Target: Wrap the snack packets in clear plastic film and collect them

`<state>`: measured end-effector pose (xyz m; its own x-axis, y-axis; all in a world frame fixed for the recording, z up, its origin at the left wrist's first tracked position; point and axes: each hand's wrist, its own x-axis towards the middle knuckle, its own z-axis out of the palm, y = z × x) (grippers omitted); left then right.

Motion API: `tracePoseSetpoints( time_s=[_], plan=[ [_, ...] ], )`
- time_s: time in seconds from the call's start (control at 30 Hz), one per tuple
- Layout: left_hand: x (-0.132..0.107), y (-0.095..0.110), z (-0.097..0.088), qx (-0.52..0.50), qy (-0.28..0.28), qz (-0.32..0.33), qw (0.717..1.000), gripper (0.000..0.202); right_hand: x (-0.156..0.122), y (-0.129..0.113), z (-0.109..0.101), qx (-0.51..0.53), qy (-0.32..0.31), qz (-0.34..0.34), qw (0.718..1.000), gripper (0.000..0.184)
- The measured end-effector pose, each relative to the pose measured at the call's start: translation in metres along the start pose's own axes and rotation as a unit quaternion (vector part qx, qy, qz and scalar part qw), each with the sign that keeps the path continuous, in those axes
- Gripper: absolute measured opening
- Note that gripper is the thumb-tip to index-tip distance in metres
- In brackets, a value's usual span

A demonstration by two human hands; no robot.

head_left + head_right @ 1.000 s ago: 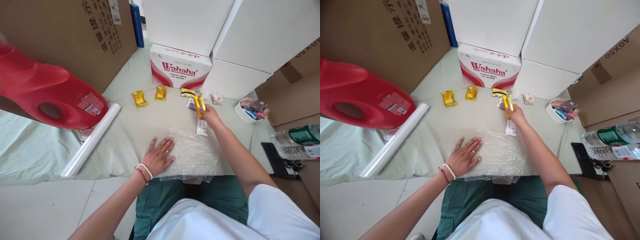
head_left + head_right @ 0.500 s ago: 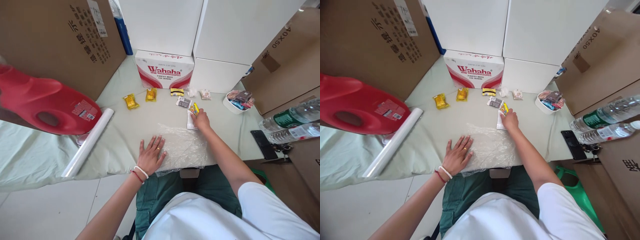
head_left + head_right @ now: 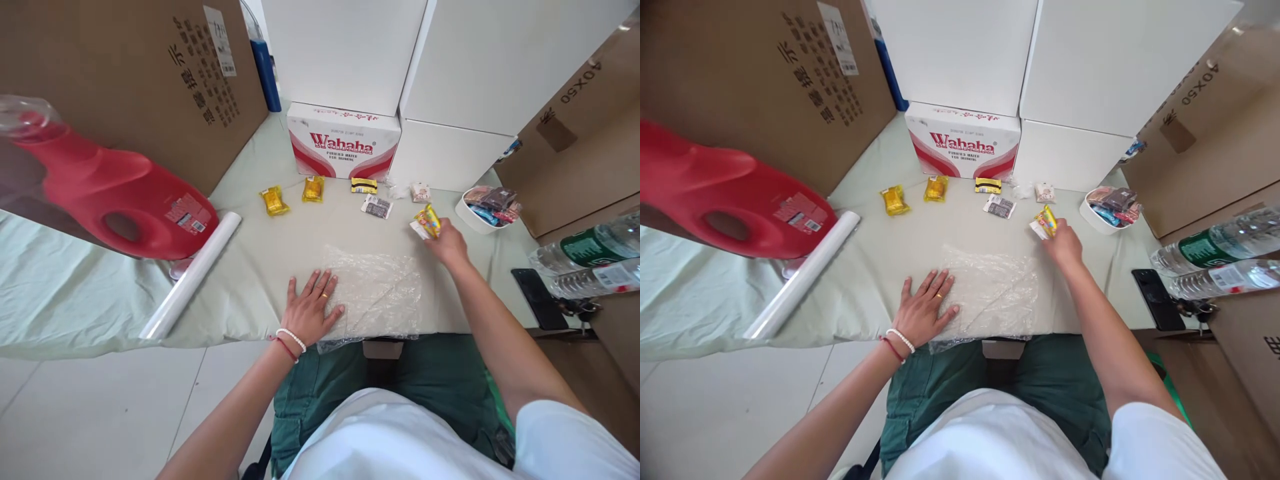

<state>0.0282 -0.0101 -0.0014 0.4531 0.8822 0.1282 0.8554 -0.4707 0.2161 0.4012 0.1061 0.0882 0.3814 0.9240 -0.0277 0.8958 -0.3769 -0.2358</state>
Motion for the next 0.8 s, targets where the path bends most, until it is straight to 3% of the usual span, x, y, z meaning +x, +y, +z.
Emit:
tracePoseSetpoints(
  time_s=[0.1, 0.2, 0.3, 0.43, 0.57, 0.67, 0.8],
  plan=[
    [0.0, 0.0, -0.001, -0.001, -0.007, 0.001, 1.0, 0.074, -0.022, 0.005, -0.024, 0.081, 0.027, -0.102, 0.991, 0.064],
    [0.001, 0.001, -0.003, -0.003, -0.019, -0.003, 1.0, 0.078, -0.056, -0.018, -0.031, 0.134, -0.074, -0.259, 0.954, 0.065],
    [0.002, 0.003, -0.004, -0.003, -0.03, -0.008, 1.0, 0.079, -0.089, -0.048, -0.011, 0.105, -0.159, -0.368, 0.91, 0.061],
    [0.002, 0.005, -0.004, 0.004, -0.037, -0.014, 0.999, 0.082, -0.115, -0.056, 0.031, -0.005, -0.216, -0.411, 0.886, 0.051],
    [0.0, 0.003, -0.002, 0.013, -0.024, -0.013, 1.0, 0.082, -0.119, -0.029, 0.046, 0.069, -0.18, -0.458, 0.868, 0.049],
    [-0.001, 0.002, 0.0, 0.014, -0.012, -0.006, 1.0, 0.082, -0.113, -0.014, 0.037, 0.146, -0.126, -0.442, 0.876, 0.048],
    [-0.001, 0.001, -0.001, 0.017, -0.012, -0.004, 1.0, 0.08, -0.108, -0.016, 0.03, 0.116, -0.052, -0.442, 0.888, 0.051]
  ],
)
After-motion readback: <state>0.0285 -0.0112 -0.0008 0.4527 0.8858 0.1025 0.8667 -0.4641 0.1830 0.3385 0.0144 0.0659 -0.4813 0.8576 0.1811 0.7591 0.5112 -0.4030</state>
